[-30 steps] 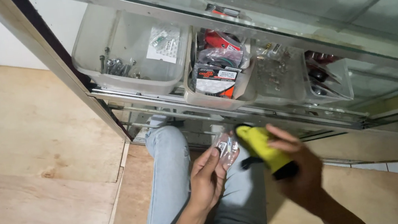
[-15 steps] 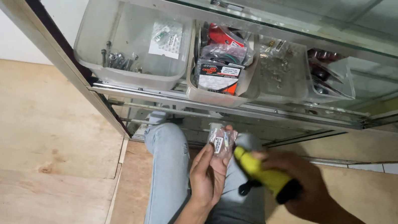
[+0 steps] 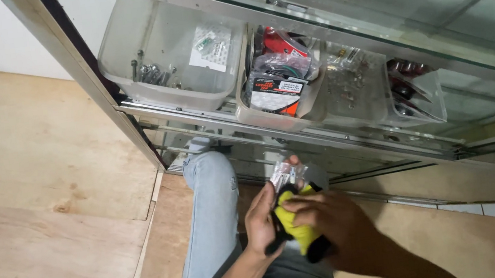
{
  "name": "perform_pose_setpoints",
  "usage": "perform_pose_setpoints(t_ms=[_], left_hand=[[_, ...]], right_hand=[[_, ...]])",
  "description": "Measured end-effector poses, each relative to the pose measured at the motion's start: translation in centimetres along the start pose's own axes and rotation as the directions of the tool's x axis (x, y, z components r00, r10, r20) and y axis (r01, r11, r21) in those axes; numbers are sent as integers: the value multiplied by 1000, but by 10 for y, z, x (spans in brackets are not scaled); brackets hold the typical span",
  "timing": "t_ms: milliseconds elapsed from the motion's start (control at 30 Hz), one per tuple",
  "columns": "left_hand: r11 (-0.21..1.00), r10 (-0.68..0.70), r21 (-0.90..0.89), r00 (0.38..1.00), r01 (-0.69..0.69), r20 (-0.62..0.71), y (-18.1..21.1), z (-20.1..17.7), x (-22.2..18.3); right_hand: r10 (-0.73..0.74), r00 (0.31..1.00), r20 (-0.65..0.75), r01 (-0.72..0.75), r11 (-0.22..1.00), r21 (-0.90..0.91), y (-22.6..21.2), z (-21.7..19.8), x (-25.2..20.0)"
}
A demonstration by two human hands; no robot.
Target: Cleaning and wiping metal bolts or screws taken from a parts cabinet.
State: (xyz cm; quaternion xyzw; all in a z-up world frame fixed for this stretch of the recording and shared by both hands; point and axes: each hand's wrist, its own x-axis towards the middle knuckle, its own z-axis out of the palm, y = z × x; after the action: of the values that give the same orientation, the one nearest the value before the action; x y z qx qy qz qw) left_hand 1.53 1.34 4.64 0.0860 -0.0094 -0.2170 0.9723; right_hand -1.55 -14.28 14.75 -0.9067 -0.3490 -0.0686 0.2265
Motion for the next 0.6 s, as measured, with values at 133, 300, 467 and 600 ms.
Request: perform_pose_setpoints(t_ms=[133,300,467,600], left_hand=[[997,67,32,997,-68,40,-6,-4,6],[997,74,14,997,-74,6,-18,-19,2],[994,38,-99,993,-50,-114,-28,-34,-7],[996,58,-73,998,-58,4,-8,-26,-1]], right_hand=[[262,959,105,-281,918,281,12,-31,-17],[295,928,-226,-228,933,280,6,-29,4],[-38,981,-189,0,981,-196,-4,14,28],[-37,995,-97,33,998,-45,-7,16,16]])
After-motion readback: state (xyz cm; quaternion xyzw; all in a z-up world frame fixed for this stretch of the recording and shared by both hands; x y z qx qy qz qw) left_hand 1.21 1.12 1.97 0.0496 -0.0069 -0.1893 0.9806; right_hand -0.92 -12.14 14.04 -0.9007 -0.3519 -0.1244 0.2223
